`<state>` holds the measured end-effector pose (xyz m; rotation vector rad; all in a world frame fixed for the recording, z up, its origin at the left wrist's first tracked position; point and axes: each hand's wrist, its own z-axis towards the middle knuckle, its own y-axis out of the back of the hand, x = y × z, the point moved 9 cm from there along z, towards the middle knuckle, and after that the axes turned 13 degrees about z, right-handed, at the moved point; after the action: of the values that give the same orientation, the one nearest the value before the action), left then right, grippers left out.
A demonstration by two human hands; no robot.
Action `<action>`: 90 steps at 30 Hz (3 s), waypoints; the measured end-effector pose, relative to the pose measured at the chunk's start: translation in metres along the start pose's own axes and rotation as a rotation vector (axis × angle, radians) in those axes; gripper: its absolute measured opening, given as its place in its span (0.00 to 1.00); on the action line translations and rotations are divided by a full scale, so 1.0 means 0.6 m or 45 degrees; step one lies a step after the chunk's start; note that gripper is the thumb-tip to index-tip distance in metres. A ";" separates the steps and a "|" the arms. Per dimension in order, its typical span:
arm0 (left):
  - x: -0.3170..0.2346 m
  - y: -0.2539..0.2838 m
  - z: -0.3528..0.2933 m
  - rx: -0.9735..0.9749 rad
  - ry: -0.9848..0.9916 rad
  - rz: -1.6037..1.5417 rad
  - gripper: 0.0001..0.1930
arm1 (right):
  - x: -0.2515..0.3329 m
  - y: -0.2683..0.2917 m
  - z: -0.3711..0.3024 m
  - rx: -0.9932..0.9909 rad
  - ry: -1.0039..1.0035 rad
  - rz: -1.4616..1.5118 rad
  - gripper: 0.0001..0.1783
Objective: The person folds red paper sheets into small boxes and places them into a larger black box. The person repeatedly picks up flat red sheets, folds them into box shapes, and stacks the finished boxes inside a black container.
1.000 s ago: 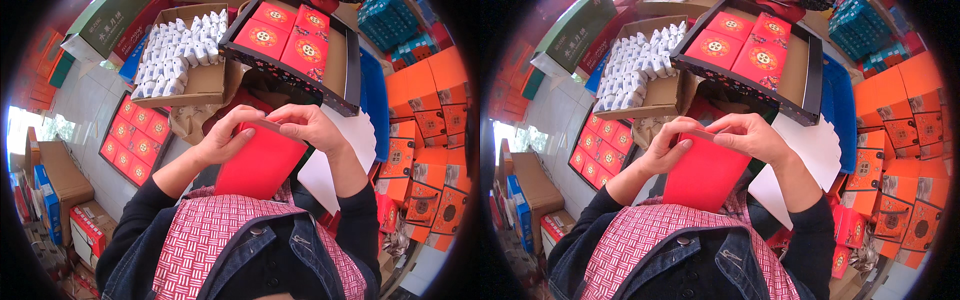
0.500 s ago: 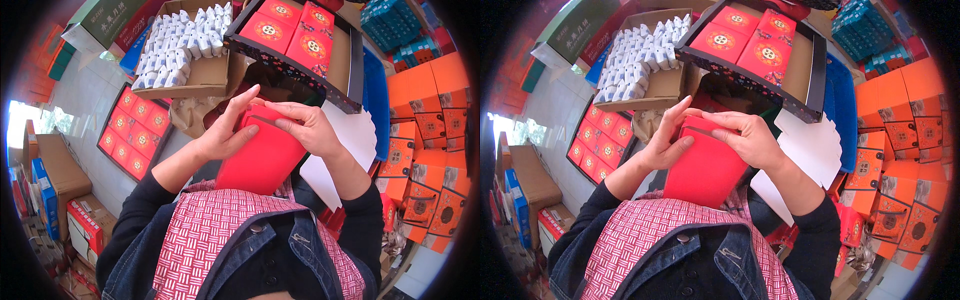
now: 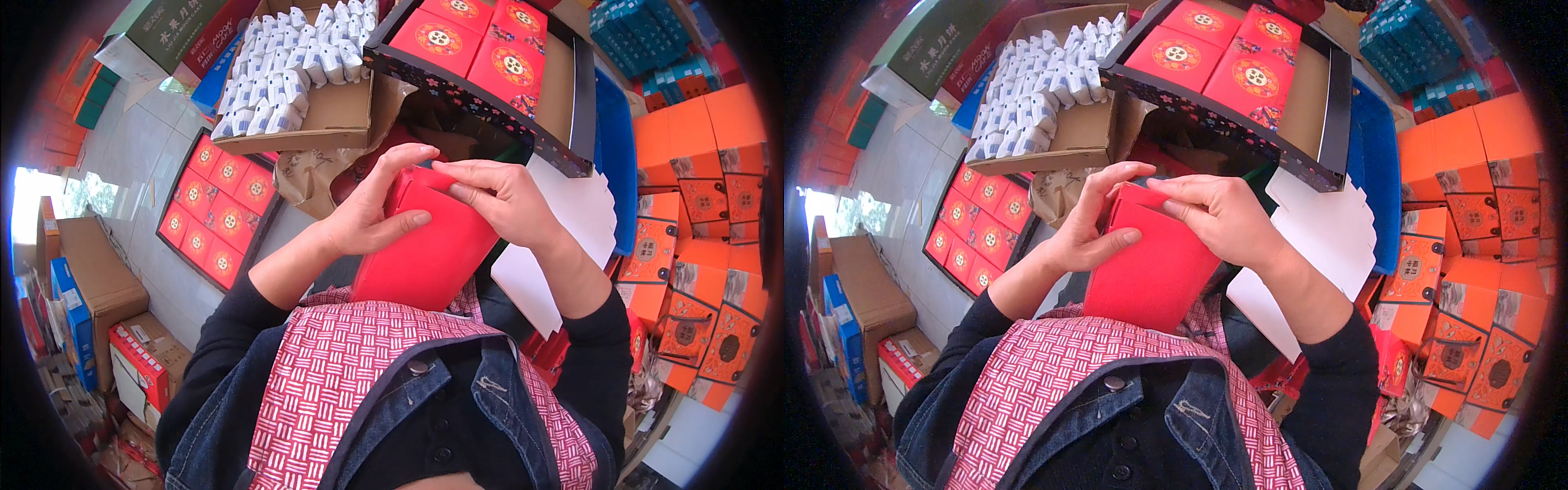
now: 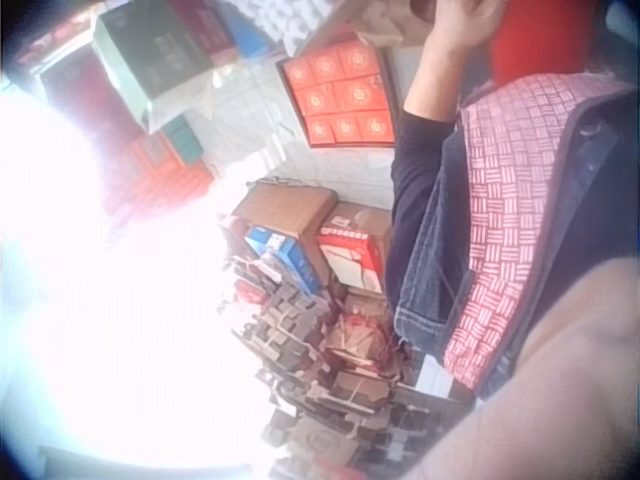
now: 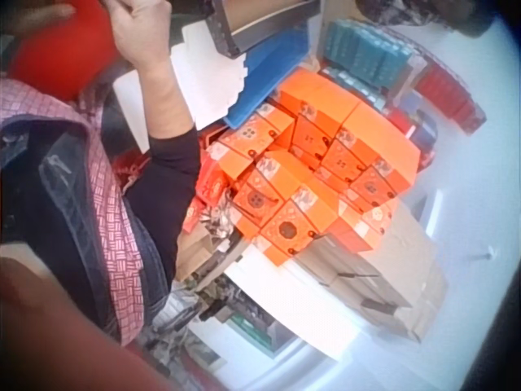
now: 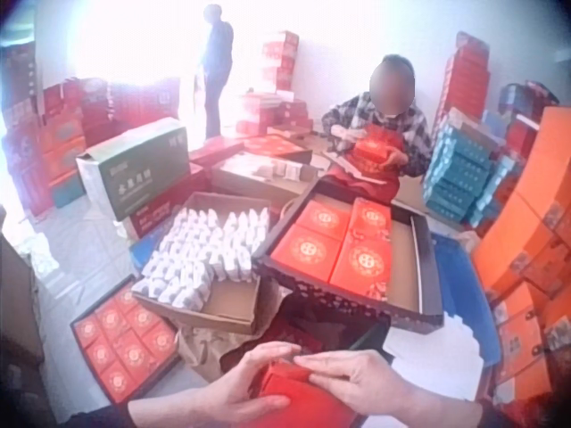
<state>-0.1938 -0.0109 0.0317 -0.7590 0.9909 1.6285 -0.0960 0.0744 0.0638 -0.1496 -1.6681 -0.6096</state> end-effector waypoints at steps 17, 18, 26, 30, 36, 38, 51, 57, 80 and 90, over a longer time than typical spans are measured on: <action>-0.009 -0.005 0.005 0.054 -0.084 -0.003 0.31 | 0.042 -0.008 0.016 0.020 0.292 -0.535 0.10; -0.011 -0.005 0.005 0.054 -0.081 -0.008 0.31 | 0.050 -0.011 0.018 0.034 0.340 -0.638 0.10; -0.004 -0.010 0.012 0.082 -0.017 0.175 0.15 | 0.036 0.034 0.033 0.088 0.149 -0.068 0.13; 0.005 -0.007 0.005 0.056 0.046 0.130 0.13 | -0.070 0.103 -0.040 -0.341 0.063 0.524 0.19; 0.010 -0.015 0.007 0.085 0.071 0.087 0.14 | -0.146 0.045 -0.124 -0.662 -0.031 1.153 0.14; 0.005 -0.018 0.009 0.091 0.053 0.127 0.14 | -0.157 0.040 -0.131 -0.827 -0.087 1.291 0.12; 0.015 -0.036 0.016 0.080 0.285 -0.118 0.13 | -0.112 0.009 -0.164 -0.917 0.264 0.719 0.10; 0.022 -0.044 0.016 0.088 0.288 0.141 0.11 | -0.111 0.004 -0.174 -0.972 0.216 0.611 0.11; 0.040 -0.181 0.106 0.399 0.977 -0.631 0.33 | -0.071 0.106 -0.256 -1.004 0.558 0.157 0.31; -0.048 -0.352 0.036 1.047 0.824 -0.585 0.25 | -0.092 0.056 -0.782 -2.507 0.741 0.885 0.13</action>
<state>0.0173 0.0210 0.0173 -0.8463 1.6397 0.4683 0.3425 -0.1039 0.0539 -1.6479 0.0989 -1.3269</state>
